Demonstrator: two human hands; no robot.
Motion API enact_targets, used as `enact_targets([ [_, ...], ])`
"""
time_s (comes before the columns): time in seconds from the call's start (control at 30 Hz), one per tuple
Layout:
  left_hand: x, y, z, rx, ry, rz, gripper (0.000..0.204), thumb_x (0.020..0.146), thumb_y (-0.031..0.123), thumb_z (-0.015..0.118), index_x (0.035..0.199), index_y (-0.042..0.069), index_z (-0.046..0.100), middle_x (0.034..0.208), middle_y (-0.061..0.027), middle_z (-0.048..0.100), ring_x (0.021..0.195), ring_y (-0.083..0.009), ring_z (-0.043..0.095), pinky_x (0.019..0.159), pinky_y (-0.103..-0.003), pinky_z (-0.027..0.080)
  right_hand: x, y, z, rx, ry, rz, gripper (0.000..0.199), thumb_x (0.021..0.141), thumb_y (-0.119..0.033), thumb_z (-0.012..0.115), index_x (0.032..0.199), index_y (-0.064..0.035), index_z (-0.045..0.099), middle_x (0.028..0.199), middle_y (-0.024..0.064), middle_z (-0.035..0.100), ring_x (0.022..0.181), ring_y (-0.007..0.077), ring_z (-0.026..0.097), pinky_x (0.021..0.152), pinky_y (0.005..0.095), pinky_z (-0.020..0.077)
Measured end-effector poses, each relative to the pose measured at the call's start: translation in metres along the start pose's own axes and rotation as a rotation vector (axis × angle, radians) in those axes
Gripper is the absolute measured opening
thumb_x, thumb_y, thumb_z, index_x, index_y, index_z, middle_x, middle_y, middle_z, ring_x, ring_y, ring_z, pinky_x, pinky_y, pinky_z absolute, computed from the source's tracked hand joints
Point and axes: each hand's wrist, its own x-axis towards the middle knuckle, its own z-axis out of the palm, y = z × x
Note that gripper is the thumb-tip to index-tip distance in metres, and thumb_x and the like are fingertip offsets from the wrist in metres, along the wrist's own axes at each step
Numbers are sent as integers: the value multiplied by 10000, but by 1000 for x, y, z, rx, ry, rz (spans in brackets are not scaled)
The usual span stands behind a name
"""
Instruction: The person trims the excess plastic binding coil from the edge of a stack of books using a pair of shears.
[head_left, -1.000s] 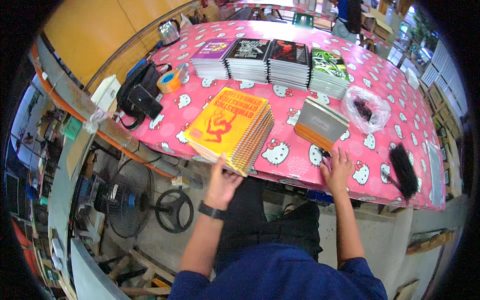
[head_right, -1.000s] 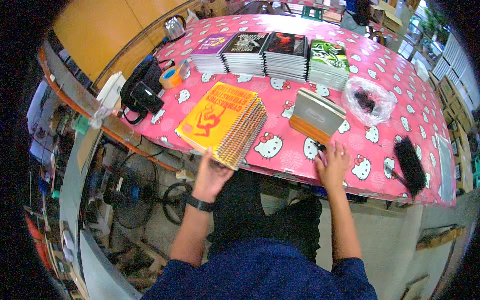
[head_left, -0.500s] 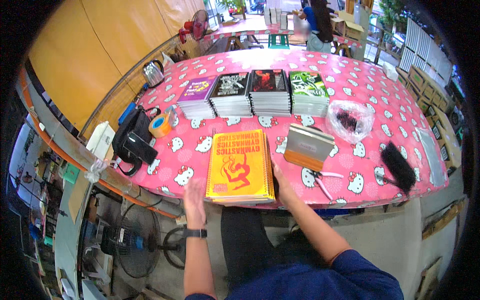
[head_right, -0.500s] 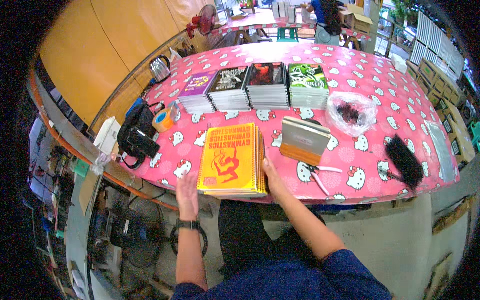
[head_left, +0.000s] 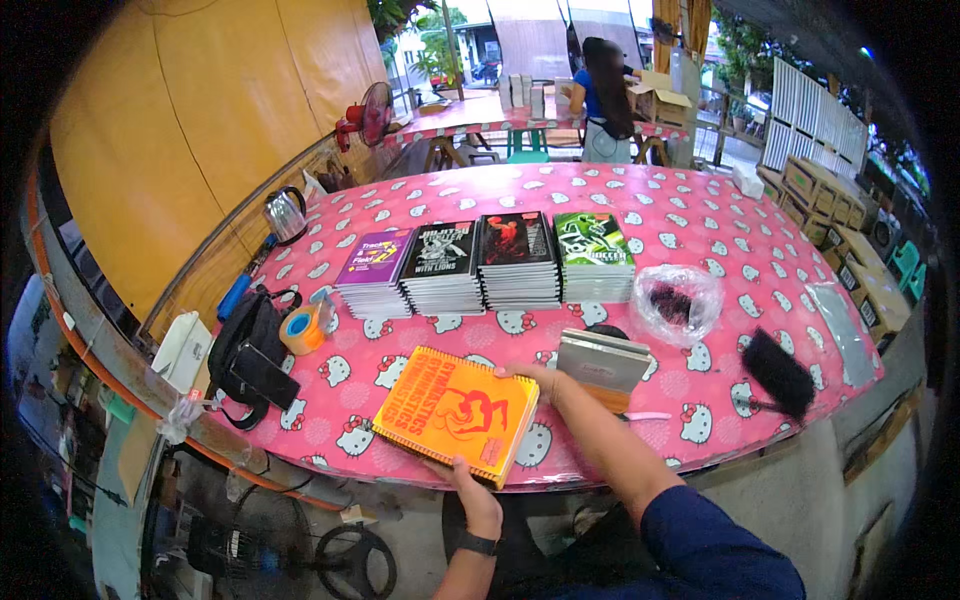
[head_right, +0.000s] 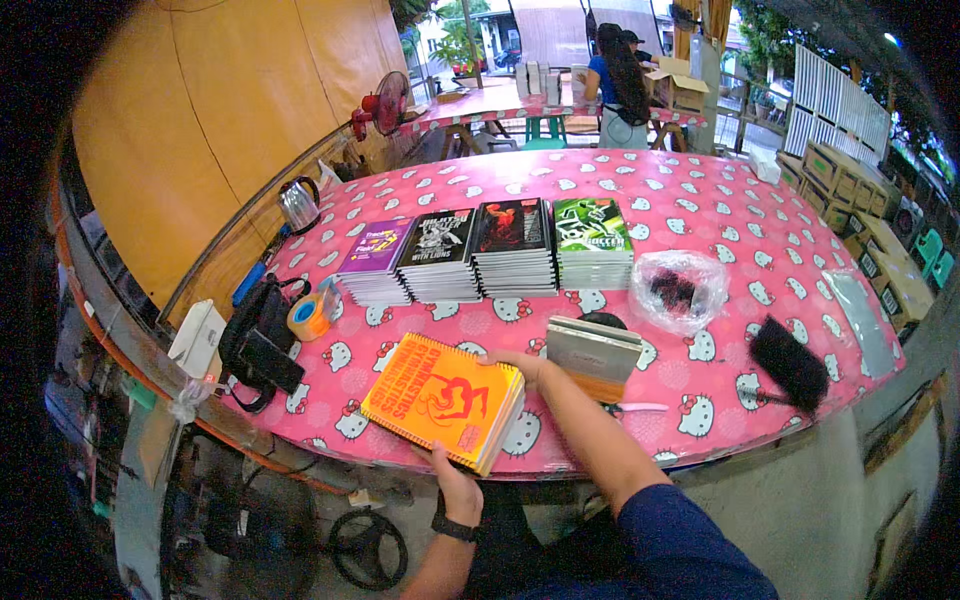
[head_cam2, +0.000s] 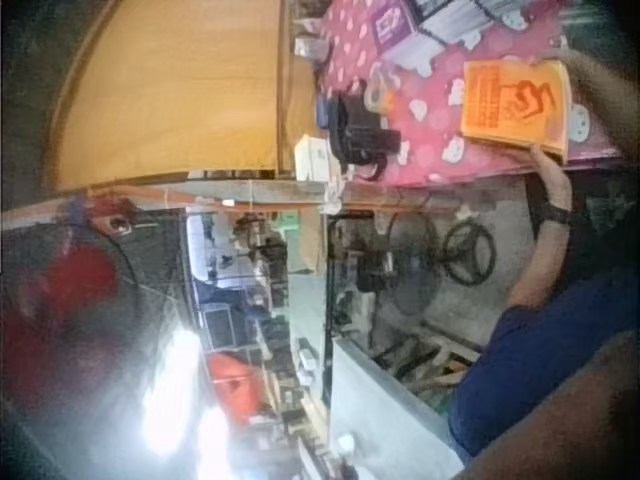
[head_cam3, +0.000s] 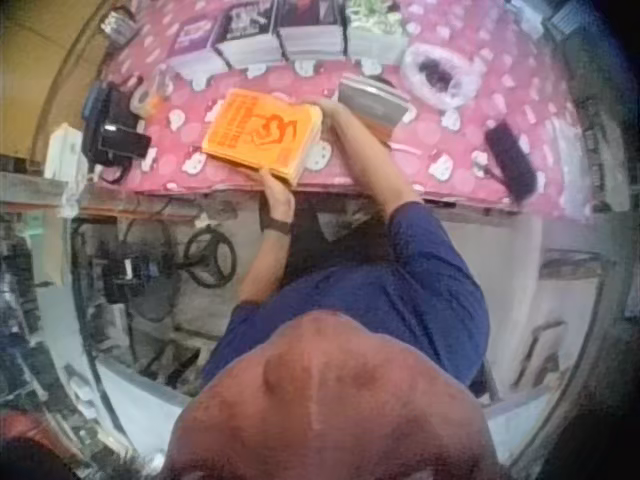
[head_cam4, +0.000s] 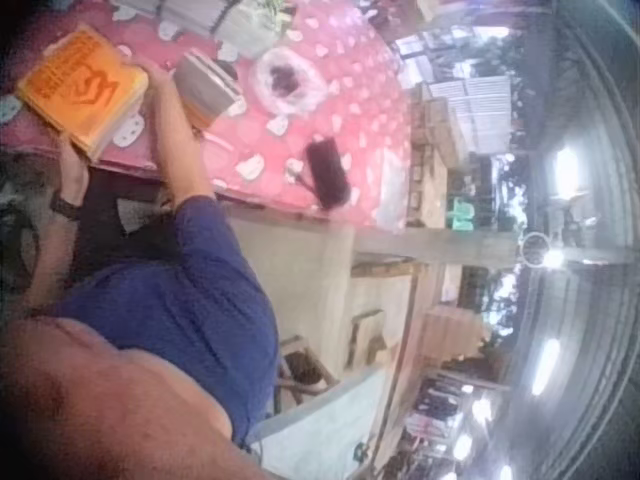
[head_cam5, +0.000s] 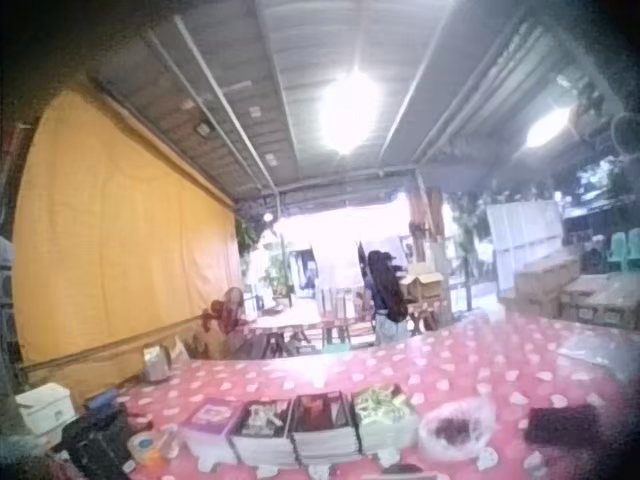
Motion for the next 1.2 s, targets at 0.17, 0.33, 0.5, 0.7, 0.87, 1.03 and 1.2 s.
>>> enact_targets([
  [0.17, 32, 12, -54, 194, -164, 71, 615, 909, 428, 431, 1379, 76, 249, 1346, -93, 372, 1227, -239, 359, 1024, -392, 261, -6, 12, 3, 139, 1, -220, 577, 852, -479, 515, 1205, -22, 506, 1220, 110, 541, 1118, 166, 516, 930, 341, 421],
  [0.33, 164, 73, -136, 436, -265, 210, 581, 815, 113, 488, 1347, 12, 277, 1347, -142, 366, 1244, -256, 356, 1023, -367, 290, -47, 94, 32, 181, 499, -587, 633, 904, -510, 395, 1352, -69, 318, 1363, 83, 379, 1273, 211, 330, 1052, 377, 238],
  [0.5, 188, 96, -109, 818, -669, -314, 377, 658, -87, 605, 1032, -54, 569, 931, -86, 639, 790, -173, 623, 691, -285, 500, -66, 145, 93, 95, 509, -541, 719, 924, -484, 365, 1424, -53, 79, 1461, 83, 169, 1336, 203, 182, 1078, 365, 177],
  [0.7, 150, 120, -108, 983, -566, -180, 321, 641, -76, 663, 956, -52, 611, 877, -83, 644, 759, -148, 603, 705, -293, 492, -48, 99, 97, 235, 302, -606, 633, 937, -468, 341, 1394, -47, 227, 1411, 59, 301, 1287, 162, 283, 1059, 340, 207],
  [0.87, 72, 100, -106, 884, -460, -61, 340, 652, -31, 693, 980, -52, 606, 867, -63, 639, 751, -147, 595, 671, -258, 473, -1, 44, 48, 197, 182, -430, 635, 887, -570, 375, 1192, -30, 511, 1121, 87, 596, 934, 157, 597, 822, 297, 467],
  [1.03, 22, 67, -118, 555, -407, -133, 342, 754, 9, 596, 1089, -50, 562, 1027, -88, 609, 855, -155, 572, 716, -276, 464, 21, -2, 23, 188, 92, -180, 727, 862, -633, 338, 1160, -2, 541, 1107, 130, 610, 973, 206, 596, 895, 333, 429],
  [1.2, 84, 80, -112, 492, -197, 120, 442, 893, 276, 457, 1215, -27, 465, 1120, -129, 566, 1002, -220, 551, 885, -336, 412, 37, 46, -28, 114, 428, -626, 656, 878, -613, 338, 861, -30, 638, 775, 75, 639, 628, 150, 566, 644, 292, 426],
])
